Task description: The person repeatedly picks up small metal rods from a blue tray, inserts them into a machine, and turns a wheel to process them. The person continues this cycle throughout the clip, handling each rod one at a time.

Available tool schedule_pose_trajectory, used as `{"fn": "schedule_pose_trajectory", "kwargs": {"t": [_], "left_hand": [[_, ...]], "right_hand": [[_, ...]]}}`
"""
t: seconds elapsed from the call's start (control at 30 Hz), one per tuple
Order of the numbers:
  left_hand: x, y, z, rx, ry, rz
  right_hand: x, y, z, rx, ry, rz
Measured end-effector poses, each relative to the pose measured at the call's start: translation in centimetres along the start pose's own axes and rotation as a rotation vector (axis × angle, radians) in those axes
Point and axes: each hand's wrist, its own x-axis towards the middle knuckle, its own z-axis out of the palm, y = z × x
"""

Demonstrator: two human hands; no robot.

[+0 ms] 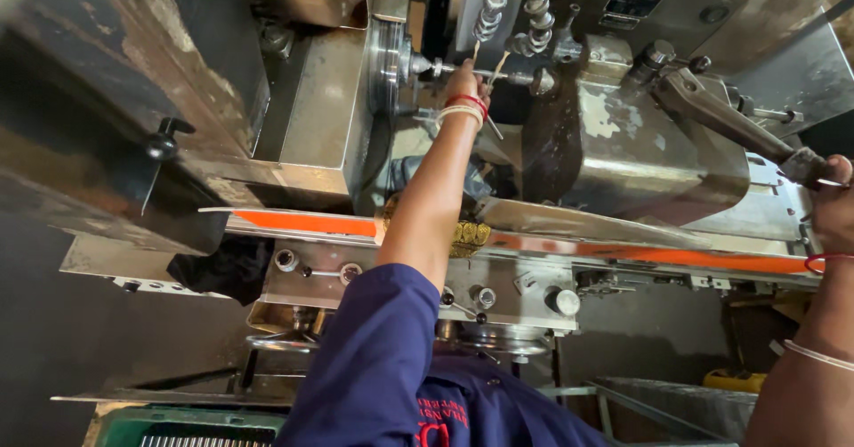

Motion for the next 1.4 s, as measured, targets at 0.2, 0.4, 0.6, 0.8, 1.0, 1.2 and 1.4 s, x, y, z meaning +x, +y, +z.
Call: {"fn": "schedule_pose_trajectory", "kwargs": {"t": [0.2, 0.4, 0.6, 0.8, 1.0, 1.2, 1.4], "left_hand": [[1.1, -1.0, -0.8, -0.131, -0.172, -0.011], [2.2, -0.8, -1.1, -0.118, -0.225, 0.006], [2.7, -0.3, -1.0, -0.188, -0.225, -0.006], [3.5, -0.9, -1.6, -0.161, -0.062, 0.127], [3.3, -0.9, -0.8, -0.326, -0.002, 0.246], [2.6, -1.8, -0.1, -0.421, 0.019, 0.113], [2.0, -1.9, -1.2, -0.426, -0.004, 0.071]], "right_hand": [[0.4, 1.3, 0.7, 0.037, -0.061, -0.152], [0.5, 0.3, 0.4, 0.038, -0.098, -0.117], [0.3, -0.5, 0.2, -0.031, -0.108, -0.076], [0.1, -3.5, -0.6, -0.120, -0.100, -0.047], [-3.9, -12.5, -2.8, -0.564, -0.018, 0.192], [-1.6, -9.9, -2.2, -0.215, -0.054, -0.058], [-1.0, -4.4, 0.3, -0.129, -0.079, -0.078]]}}
